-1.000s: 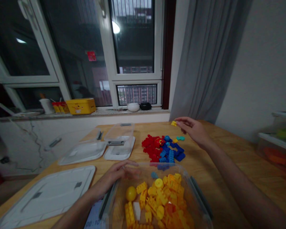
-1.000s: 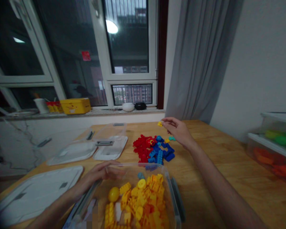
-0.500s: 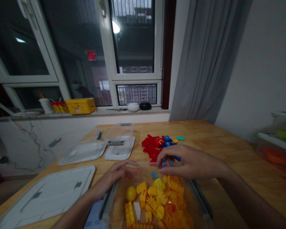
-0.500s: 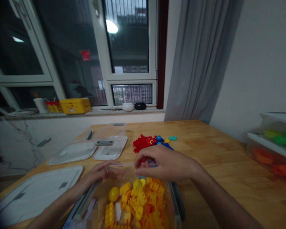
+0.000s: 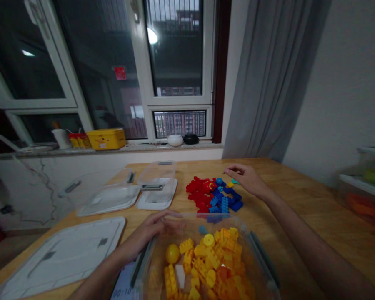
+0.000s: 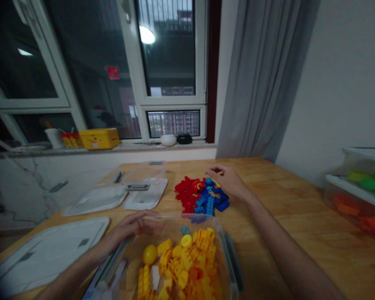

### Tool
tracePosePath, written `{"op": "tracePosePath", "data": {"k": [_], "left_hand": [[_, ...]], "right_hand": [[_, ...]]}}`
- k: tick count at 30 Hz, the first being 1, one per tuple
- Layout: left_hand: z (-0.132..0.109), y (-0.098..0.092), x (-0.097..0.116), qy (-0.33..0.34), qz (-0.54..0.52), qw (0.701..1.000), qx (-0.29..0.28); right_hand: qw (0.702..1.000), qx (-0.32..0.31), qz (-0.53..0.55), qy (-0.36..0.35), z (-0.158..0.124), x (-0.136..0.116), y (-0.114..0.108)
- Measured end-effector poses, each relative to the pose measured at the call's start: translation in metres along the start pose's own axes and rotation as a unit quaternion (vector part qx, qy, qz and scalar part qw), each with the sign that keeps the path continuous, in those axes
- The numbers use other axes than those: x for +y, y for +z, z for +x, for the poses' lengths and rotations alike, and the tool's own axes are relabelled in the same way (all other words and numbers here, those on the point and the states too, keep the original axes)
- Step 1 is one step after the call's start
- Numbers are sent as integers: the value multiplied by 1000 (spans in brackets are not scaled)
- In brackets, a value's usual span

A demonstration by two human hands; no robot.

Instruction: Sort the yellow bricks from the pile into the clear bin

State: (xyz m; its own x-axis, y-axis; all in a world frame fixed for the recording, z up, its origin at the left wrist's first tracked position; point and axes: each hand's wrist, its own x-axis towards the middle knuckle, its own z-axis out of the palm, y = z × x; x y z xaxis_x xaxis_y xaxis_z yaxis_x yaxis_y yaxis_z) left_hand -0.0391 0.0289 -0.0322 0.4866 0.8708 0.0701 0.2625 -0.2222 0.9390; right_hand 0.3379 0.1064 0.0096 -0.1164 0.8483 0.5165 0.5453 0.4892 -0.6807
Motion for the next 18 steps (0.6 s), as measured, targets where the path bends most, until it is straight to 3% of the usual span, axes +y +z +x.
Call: {"op": "tracePosePath", "data": {"k": [2,5,8,12,18], "left_hand": [[1,-1,-2,-5,-11,1000,-2],[0,1,0,-6,-6,1000,4],[-2,3,8,-8,-9,1000,7],[-2,5,14,-7,-19,1000,-4],[-3,4,11,-1,-10,1000,-7]], "right_hand": [[996,58,-25,67,7,48,4],[991,70,-59,96,2,112,14],[988,60,-100,105,-17,154,25],[983,13,-143,116,-33,179,37],[972,-34,-189,136,-30,186,45]]}}
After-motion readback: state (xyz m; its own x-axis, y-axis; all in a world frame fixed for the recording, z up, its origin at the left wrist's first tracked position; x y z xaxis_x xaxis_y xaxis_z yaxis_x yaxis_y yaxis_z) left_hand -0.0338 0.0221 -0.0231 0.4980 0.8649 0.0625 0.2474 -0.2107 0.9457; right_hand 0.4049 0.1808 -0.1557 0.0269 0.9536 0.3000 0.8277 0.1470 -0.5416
